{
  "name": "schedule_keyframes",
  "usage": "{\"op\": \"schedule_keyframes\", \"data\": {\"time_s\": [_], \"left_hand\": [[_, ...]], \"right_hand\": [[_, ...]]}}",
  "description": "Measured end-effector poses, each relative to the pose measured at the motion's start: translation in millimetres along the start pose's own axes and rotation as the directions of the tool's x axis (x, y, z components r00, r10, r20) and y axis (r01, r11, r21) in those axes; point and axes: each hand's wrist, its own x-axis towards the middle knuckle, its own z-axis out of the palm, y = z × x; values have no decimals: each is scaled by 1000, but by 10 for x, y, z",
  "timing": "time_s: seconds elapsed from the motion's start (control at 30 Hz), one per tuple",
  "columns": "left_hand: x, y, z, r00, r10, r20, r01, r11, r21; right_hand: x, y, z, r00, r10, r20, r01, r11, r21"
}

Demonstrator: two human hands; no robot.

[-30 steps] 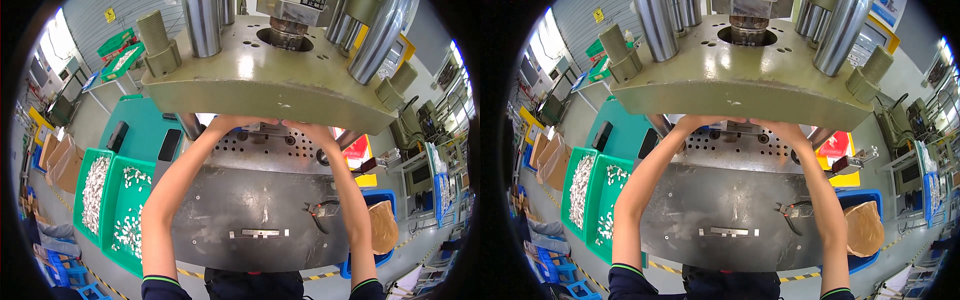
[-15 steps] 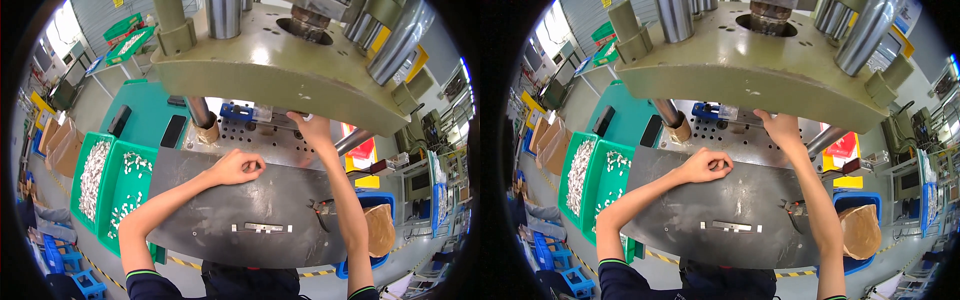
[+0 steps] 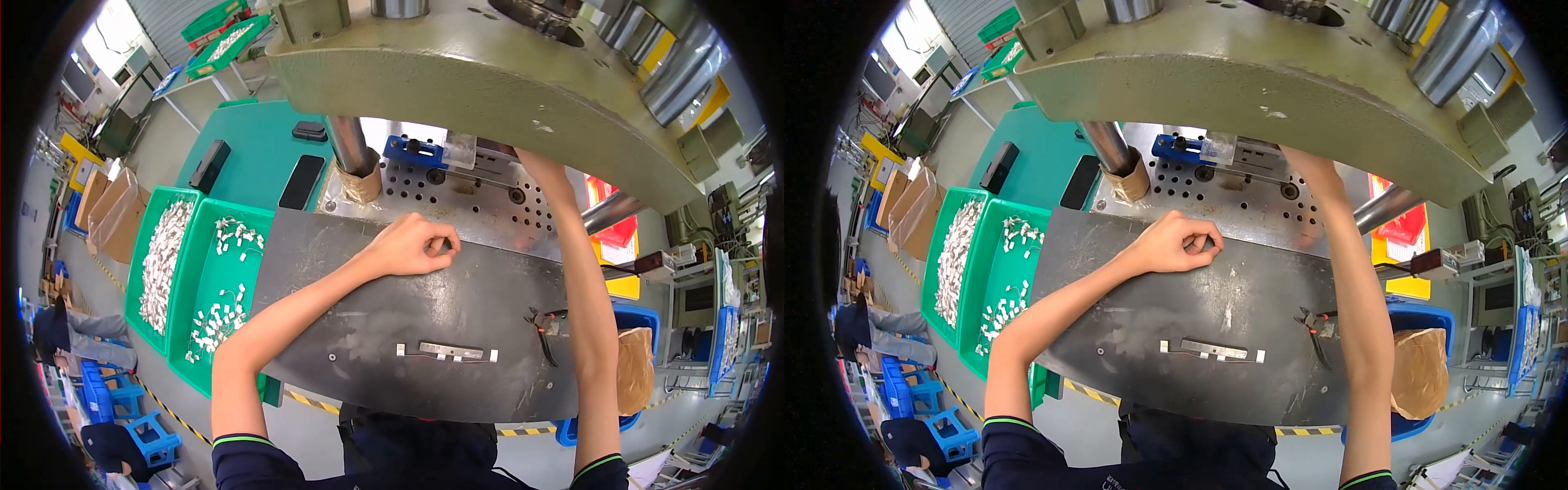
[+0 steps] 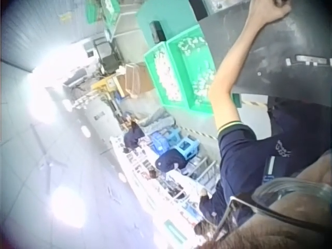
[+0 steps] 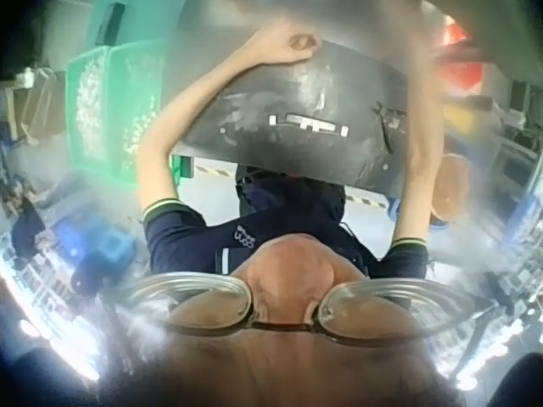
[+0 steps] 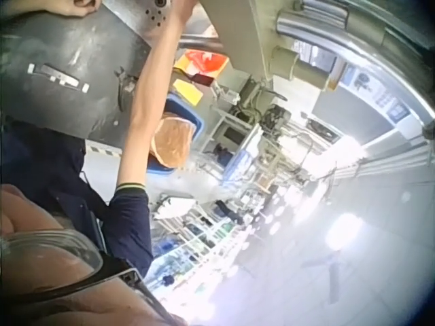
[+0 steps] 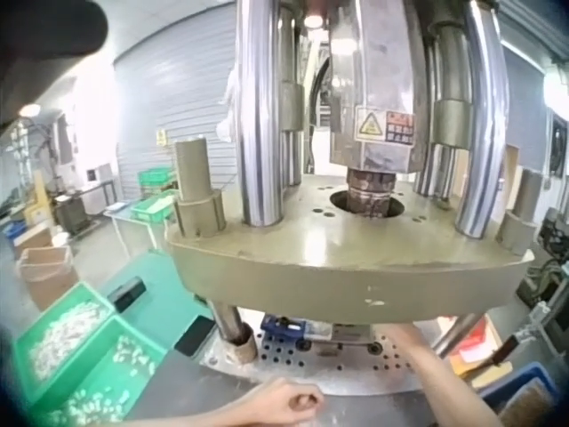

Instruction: The person assembles electronic components and metal parts with a wire harness at a workstation, using a press machine and pliers.

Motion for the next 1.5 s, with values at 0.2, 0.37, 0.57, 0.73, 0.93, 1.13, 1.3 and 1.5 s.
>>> {"op": "schedule_keyframes", "data": {"time_s": [0.2, 0.37, 0.57, 0.73, 0.93, 1.13, 1.3, 1.5], "left_hand": [[-40, 34, 18, 998, 17, 59, -26, 988, 150], [-228, 326, -35, 967, 253, 33, -245, 885, 396], [-1780, 1142, -73, 911, -140, 387, 174, 983, -54], [-3000, 967, 240, 647, -620, 444, 636, 760, 134], [-3226, 737, 633, 735, -678, -8, 676, 733, 68], [-3385, 585, 778, 702, -707, -90, 693, 706, -146], [-3298, 780, 651, 688, -726, -18, 722, 686, -83], [-2537, 1655, -30, 905, -36, -423, -26, 990, -140]], "right_hand": [[72, -455, -257, 945, 147, 291, -187, 976, 112], [-283, -822, -577, 989, -61, 136, 73, 993, -89], [-2123, -1768, -1615, 594, -163, 788, -339, 837, 429], [-3799, -1565, -2241, -261, -92, 961, -529, 847, -63], [-4378, -1771, -1998, 448, 594, 668, -831, 552, 66], [-4566, -1735, -1850, 392, 750, 532, -889, 459, 7], [-4495, -1750, -1908, 336, 760, 557, -911, 412, -13], [-4052, -1758, -2001, 172, 724, 669, -867, 434, -247]]}}
